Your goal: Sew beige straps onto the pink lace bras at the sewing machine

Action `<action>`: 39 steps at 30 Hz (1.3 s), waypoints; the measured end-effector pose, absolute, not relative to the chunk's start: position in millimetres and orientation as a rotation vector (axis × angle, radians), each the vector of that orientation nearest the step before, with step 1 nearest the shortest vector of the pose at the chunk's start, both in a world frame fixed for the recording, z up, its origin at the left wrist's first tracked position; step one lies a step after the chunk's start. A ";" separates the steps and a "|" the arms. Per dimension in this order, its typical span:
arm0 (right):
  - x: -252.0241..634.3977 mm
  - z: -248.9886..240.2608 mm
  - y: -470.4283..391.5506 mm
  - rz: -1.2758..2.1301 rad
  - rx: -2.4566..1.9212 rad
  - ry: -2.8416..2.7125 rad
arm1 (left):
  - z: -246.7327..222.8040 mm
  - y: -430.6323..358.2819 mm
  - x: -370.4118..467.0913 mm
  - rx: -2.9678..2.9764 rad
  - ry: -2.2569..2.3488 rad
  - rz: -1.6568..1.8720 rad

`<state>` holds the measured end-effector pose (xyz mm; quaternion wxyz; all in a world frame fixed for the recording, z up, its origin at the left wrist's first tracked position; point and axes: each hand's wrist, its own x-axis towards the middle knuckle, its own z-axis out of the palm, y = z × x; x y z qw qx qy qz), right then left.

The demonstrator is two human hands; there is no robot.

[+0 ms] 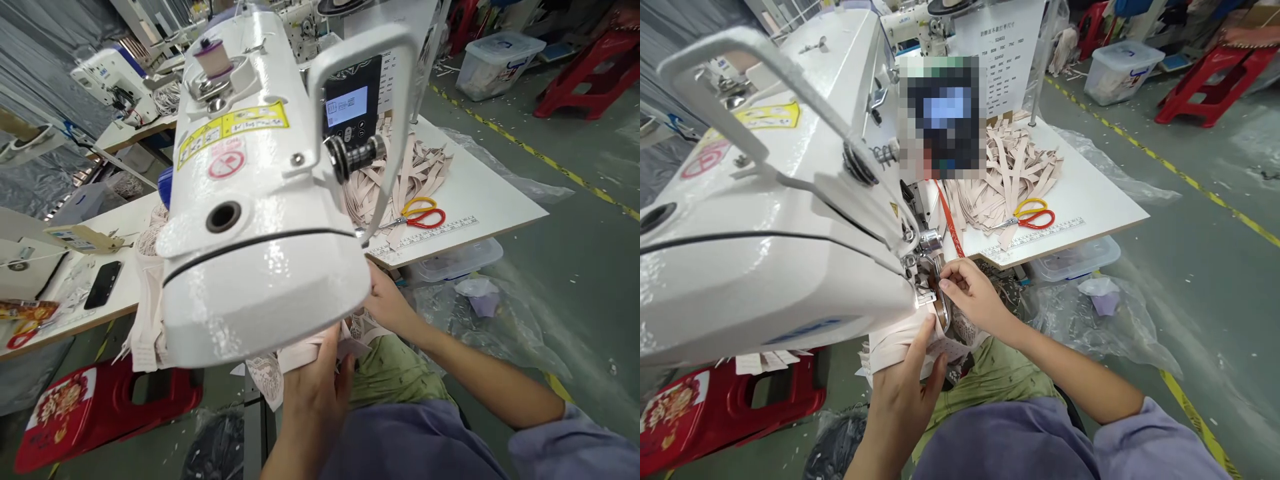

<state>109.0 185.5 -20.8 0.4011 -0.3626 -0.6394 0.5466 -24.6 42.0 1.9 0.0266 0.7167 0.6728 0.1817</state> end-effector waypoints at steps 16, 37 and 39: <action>115.3 -15.9 172.3 1.477 -0.865 -1.465 | -12.5 35.8 -25.4 2.229 2.160 0.758; 171.8 -22.1 111.4 1.401 -0.743 -1.852 | 18.5 14.8 -5.1 2.246 1.604 0.897; 174.8 -21.9 111.0 1.271 -0.627 -2.030 | 26.0 27.4 -11.2 2.336 1.484 0.700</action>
